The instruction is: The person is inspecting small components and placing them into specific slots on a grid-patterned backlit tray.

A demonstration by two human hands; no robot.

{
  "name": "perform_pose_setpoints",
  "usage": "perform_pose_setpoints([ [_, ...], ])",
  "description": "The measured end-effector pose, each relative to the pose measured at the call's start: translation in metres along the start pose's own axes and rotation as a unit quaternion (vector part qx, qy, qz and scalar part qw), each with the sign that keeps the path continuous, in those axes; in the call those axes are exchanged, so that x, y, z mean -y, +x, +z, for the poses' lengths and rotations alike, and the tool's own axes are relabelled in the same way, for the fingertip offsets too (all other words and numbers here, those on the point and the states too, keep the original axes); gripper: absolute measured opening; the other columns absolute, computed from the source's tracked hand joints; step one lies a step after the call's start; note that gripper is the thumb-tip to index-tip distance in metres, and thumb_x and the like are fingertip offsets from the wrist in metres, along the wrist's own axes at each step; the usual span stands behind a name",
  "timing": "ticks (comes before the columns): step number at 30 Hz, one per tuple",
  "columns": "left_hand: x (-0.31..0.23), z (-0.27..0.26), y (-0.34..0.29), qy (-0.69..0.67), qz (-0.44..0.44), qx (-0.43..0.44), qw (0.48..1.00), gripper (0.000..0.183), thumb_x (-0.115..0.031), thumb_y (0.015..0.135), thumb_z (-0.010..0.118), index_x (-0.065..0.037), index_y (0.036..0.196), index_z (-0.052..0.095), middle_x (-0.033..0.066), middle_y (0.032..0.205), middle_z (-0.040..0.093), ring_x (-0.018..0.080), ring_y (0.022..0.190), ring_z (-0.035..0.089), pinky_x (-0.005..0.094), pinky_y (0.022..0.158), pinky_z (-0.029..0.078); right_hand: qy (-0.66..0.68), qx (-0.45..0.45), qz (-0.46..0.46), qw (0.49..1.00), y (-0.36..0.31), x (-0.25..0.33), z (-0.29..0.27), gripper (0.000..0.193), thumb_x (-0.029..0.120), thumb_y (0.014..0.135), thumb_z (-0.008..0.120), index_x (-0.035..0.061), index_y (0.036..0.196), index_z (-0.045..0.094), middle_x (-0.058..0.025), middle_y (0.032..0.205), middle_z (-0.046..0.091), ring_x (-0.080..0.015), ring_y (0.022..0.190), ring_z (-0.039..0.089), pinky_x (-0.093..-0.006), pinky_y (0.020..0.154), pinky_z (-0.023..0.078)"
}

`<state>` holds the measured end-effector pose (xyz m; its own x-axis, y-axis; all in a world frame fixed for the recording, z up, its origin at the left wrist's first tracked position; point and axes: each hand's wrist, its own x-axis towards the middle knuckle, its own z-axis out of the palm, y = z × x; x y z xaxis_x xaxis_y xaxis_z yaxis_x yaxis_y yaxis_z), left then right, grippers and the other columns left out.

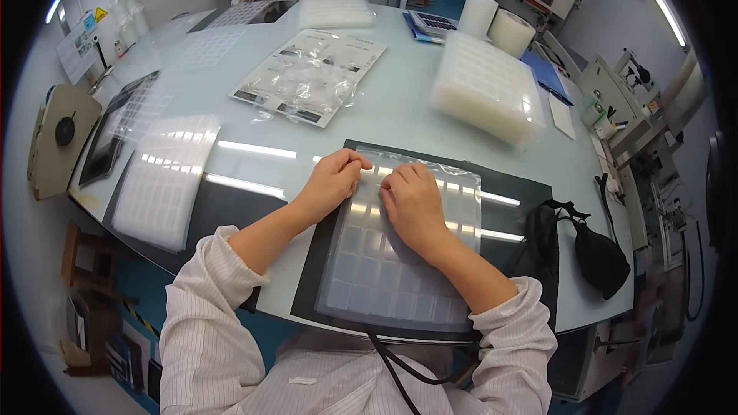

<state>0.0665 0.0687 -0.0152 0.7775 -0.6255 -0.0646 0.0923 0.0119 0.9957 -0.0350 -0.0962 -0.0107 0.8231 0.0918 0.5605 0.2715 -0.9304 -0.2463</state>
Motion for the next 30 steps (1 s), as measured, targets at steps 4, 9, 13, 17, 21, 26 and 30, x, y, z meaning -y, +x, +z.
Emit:
perform_pose_setpoints([
  [4, -0.001, 0.005, 0.004, 0.028, -0.004, 0.008, 1.0, 0.018, -0.017, 0.103, 0.053, -0.002, 0.108, 0.062, -0.0036, 0.074, 0.05, 0.0048, 0.064, 0.044, 0.0206, 0.057, 0.038, 0.002, -0.055, 0.018, 0.998, -0.002, -0.007, 0.008, 0.01, 0.006, 0.079, 0.072, 0.0048, 0.087, 0.065, -0.0084, 0.094, 0.062, -0.029, 0.094, 0.057, -0.0406, 0.082, 0.046],
  [9, -0.008, 0.011, -0.006, 0.065, 0.046, 0.024, 0.997, 0.026, -0.026, 0.101, 0.063, -0.001, 0.11, 0.063, -0.0025, 0.081, 0.058, 0.0048, 0.071, 0.05, 0.0223, 0.062, 0.041, 0.115, -0.016, 0.029, 0.993, -0.003, -0.002, -0.01, 0.013, 0.004, 0.084, 0.069, 0.002, 0.095, 0.065, -0.0115, 0.094, 0.062, -0.0297, 0.093, 0.057, -0.0391, 0.081, 0.046],
  [13, -0.012, 0.019, -0.016, 0.027, 0.051, 0.092, 0.994, 0.021, -0.024, 0.102, 0.06, -0.004, 0.109, 0.063, -0.0037, 0.077, 0.053, 0.0043, 0.066, 0.046, 0.0203, 0.057, 0.036, 0.369, 0.06, 0.187, 0.908, -0.002, 0.006, -0.03, 0.011, 0.003, 0.087, 0.066, 0.0009, 0.098, 0.065, -0.013, 0.094, 0.062, -0.0308, 0.091, 0.058, -0.0392, 0.079, 0.047],
  [17, -0.003, 0.013, -0.01, 0.035, -0.004, 0.061, 0.998, 0.019, -0.022, 0.104, 0.057, -0.005, 0.1, 0.063, -0.0021, 0.075, 0.054, 0.0046, 0.063, 0.046, 0.0197, 0.053, 0.036, 0.103, -0.01, 0.081, 0.991, -0.015, -0.017, -0.015, 0.012, 0.006, 0.087, 0.067, 0.001, 0.098, 0.066, -0.0123, 0.097, 0.064, -0.0315, 0.094, 0.059, -0.0412, 0.081, 0.048],
  [21, -0.015, 0.015, -0.007, -0.024, -0.044, 0.021, 0.998, 0.023, -0.027, 0.105, 0.055, -0.008, 0.094, 0.056, -0.0011, 0.078, 0.056, 0.0065, 0.062, 0.05, 0.0198, 0.053, 0.038, -0.078, 0.024, 0.023, 0.996, -0.02, -0.022, -0.012, 0.008, 0.007, 0.083, 0.07, 0.0035, 0.09, 0.068, -0.0093, 0.097, 0.064, -0.0295, 0.097, 0.059, -0.0413, 0.084, 0.047],
  [26, -0.003, 0.014, -0.004, -0.003, -0.033, 0.032, 0.999, 0.025, -0.03, 0.099, 0.067, -0.011, 0.092, 0.051, -0.001, 0.077, 0.055, 0.006, 0.061, 0.049, 0.02, 0.051, 0.037, -0.071, 0.012, 0.026, 0.997, -0.017, -0.02, -0.02, 0.008, 0.007, 0.082, 0.071, 0.0051, 0.089, 0.069, -0.0074, 0.096, 0.064, -0.0285, 0.097, 0.058, -0.0409, 0.085, 0.046],
  [30, -0.002, 0.017, -0.006, 0.01, -0.015, 0.035, 0.999, 0.026, -0.029, 0.097, 0.069, -0.011, 0.093, 0.051, -0.0026, 0.076, 0.052, 0.0046, 0.061, 0.046, 0.0195, 0.052, 0.035, -0.058, 0.006, 0.02, 0.998, -0.019, -0.024, -0.016, 0.008, 0.007, 0.082, 0.071, 0.0047, 0.089, 0.068, -0.0077, 0.095, 0.063, -0.029, 0.097, 0.057, -0.041, 0.086, 0.046],
])
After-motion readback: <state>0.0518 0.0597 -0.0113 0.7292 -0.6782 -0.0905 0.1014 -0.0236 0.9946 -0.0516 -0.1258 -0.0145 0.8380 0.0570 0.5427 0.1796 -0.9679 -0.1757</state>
